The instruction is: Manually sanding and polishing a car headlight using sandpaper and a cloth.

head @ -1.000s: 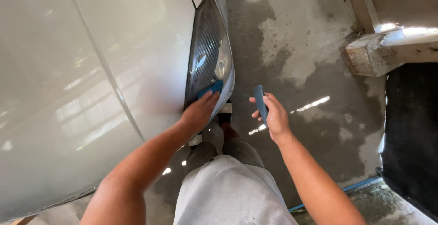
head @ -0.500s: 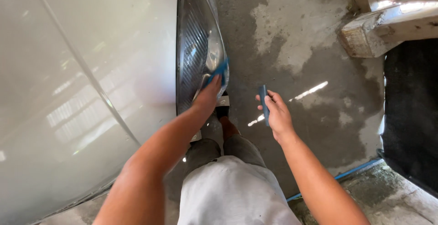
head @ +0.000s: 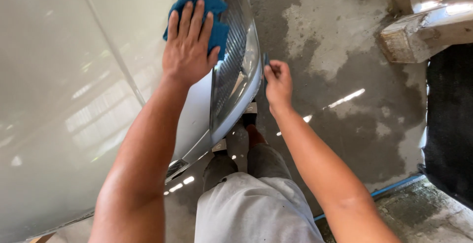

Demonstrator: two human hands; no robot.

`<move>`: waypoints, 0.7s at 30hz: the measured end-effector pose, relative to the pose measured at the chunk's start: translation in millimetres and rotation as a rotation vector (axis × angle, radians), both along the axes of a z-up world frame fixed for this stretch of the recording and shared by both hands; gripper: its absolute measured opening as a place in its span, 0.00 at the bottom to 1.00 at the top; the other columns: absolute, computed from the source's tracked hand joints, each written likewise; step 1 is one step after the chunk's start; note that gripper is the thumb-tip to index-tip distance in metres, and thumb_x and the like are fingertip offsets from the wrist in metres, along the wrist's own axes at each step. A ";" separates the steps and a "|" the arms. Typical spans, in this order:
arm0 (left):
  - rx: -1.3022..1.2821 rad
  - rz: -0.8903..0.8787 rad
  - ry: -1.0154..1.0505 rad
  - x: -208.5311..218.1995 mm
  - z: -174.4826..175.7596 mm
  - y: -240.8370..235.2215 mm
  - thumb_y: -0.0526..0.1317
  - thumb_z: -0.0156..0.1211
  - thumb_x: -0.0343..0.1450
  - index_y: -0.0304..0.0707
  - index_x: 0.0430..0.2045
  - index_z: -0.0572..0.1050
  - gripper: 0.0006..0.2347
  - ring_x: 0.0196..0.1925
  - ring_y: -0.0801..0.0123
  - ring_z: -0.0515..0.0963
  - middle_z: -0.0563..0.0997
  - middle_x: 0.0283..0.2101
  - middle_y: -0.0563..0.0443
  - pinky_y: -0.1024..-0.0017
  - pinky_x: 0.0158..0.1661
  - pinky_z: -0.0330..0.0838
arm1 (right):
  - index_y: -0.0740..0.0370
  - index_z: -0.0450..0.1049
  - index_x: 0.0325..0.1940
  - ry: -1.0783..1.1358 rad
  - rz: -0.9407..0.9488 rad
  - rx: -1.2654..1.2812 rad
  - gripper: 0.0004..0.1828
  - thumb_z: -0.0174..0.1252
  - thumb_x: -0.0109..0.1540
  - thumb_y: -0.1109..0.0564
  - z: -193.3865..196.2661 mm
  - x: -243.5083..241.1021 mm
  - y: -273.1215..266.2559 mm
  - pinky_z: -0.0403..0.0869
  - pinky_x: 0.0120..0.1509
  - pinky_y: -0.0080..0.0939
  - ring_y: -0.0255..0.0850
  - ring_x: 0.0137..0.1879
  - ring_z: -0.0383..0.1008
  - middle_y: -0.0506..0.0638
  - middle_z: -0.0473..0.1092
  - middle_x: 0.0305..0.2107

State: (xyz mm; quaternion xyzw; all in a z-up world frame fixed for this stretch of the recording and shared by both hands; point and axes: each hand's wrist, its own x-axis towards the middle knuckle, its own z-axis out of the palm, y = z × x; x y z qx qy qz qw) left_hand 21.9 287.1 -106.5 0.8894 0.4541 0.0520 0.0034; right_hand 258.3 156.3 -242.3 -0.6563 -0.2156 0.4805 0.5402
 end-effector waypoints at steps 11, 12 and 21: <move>-0.107 0.049 -0.047 5.8 0.2 10.6 0.54 0.50 0.77 0.35 0.75 0.60 0.32 0.80 0.46 0.48 0.52 0.79 0.39 0.47 0.74 0.33 | 0.61 0.73 0.57 -0.512 -0.083 0.099 0.13 0.60 0.68 0.61 29.4 -91.5 0.5 0.72 0.57 0.38 0.39 0.57 0.73 0.53 0.73 0.54; -0.124 0.054 -0.049 6.2 0.5 7.7 0.54 0.49 0.77 0.35 0.76 0.60 0.32 0.81 0.46 0.48 0.52 0.79 0.39 0.47 0.75 0.33 | 0.61 0.73 0.56 -0.513 -0.058 0.038 0.14 0.60 0.66 0.62 31.8 -94.6 -11.2 0.70 0.55 0.39 0.40 0.59 0.73 0.55 0.72 0.58; -0.096 0.064 -0.010 7.2 -8.8 6.8 0.54 0.48 0.77 0.36 0.75 0.60 0.31 0.80 0.48 0.47 0.51 0.79 0.39 0.48 0.75 0.32 | 0.60 0.77 0.64 -0.302 0.142 0.055 0.20 0.55 0.68 0.66 -35.0 -4.4 97.4 0.75 0.63 0.37 0.37 0.57 0.78 0.51 0.80 0.53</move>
